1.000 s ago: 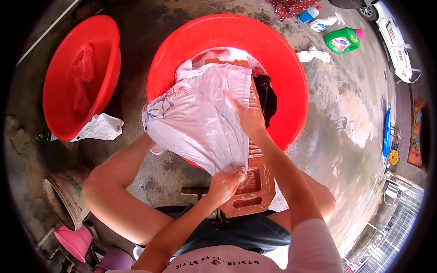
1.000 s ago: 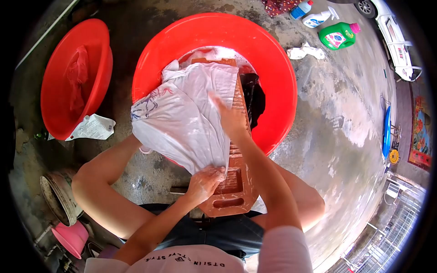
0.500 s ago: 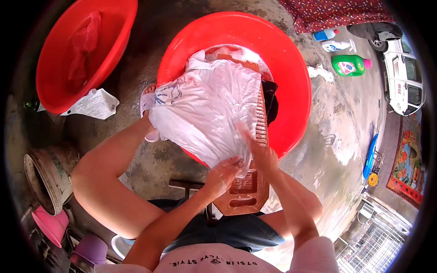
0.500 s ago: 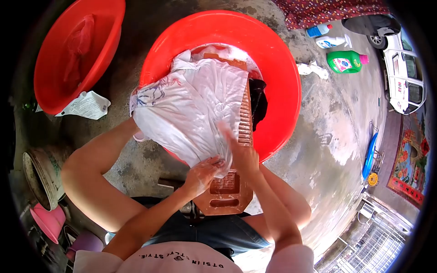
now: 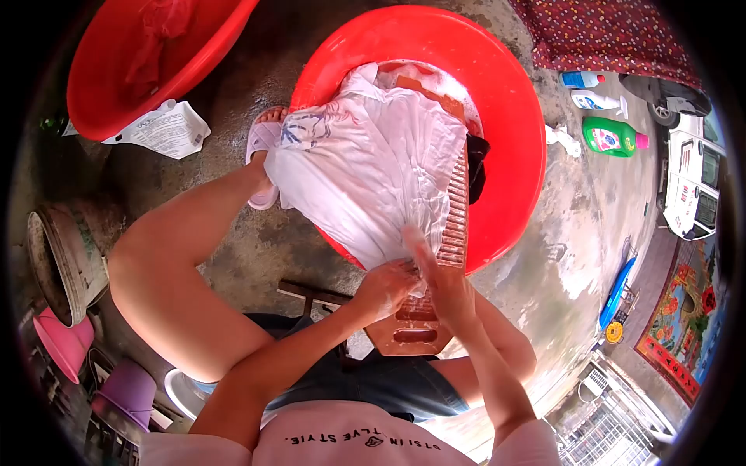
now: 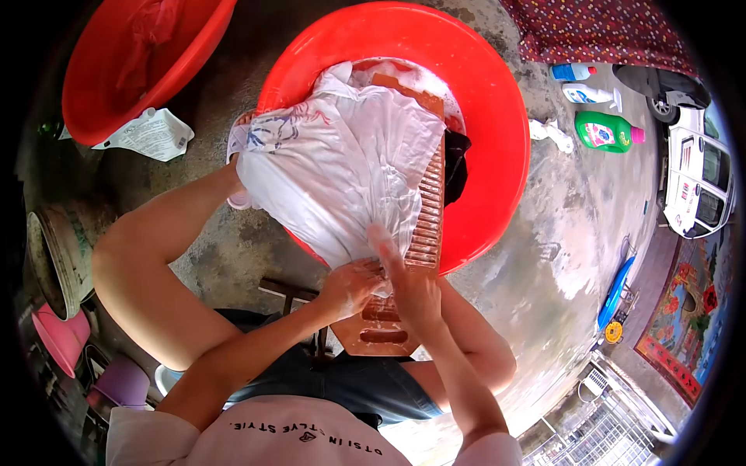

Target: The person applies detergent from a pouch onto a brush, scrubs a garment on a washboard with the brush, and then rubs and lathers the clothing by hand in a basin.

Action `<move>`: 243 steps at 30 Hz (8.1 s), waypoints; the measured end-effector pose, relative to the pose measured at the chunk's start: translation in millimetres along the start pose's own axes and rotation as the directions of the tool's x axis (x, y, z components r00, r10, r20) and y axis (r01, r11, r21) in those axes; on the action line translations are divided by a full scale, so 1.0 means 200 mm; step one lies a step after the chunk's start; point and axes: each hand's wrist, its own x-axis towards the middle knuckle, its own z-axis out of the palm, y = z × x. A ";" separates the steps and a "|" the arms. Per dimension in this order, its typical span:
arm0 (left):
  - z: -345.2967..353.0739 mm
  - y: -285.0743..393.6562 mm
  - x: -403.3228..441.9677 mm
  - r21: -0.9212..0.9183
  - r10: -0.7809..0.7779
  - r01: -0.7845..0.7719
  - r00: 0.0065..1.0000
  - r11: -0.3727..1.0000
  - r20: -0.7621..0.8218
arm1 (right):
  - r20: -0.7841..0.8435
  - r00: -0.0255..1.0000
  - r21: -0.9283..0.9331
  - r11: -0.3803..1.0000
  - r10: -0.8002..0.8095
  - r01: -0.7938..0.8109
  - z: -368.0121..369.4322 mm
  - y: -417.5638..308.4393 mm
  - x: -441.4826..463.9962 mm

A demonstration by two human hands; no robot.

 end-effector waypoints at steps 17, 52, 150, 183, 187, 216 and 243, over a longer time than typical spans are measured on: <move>0.02 0.01 0.00 0.048 0.010 -0.007 0.997 0.999 -0.073 | 0.009 0.968 -0.089 0.964 0.251 -0.250 0.00 0.10 -0.18; 0.01 0.03 0.03 0.347 -0.138 0.074 0.977 0.935 0.162 | -0.064 0.904 -0.212 0.879 0.424 -0.427 0.07 0.57 0.90; 0.05 0.03 0.00 0.266 -0.143 0.136 0.990 0.954 0.004 | -0.092 0.900 -0.166 0.885 0.426 -0.435 0.09 0.64 0.91; 0.17 0.11 -0.12 0.322 0.015 -0.065 0.988 0.944 0.155 | -0.125 0.988 0.104 0.991 0.095 -0.082 0.04 0.19 -0.25; 0.14 0.11 -0.11 0.256 0.020 -0.057 0.989 0.965 0.145 | -0.092 0.914 -0.146 0.903 0.394 -0.404 0.08 0.55 0.48; 0.02 0.13 -0.03 0.308 -0.134 -0.036 0.849 0.951 0.512 | -0.047 0.988 0.119 0.983 0.146 -0.140 -0.09 0.56 0.18; 0.07 0.09 -0.01 0.215 -0.016 0.012 1.000 0.977 0.019 | -0.192 0.959 -0.119 0.965 0.209 -0.234 0.06 0.29 0.11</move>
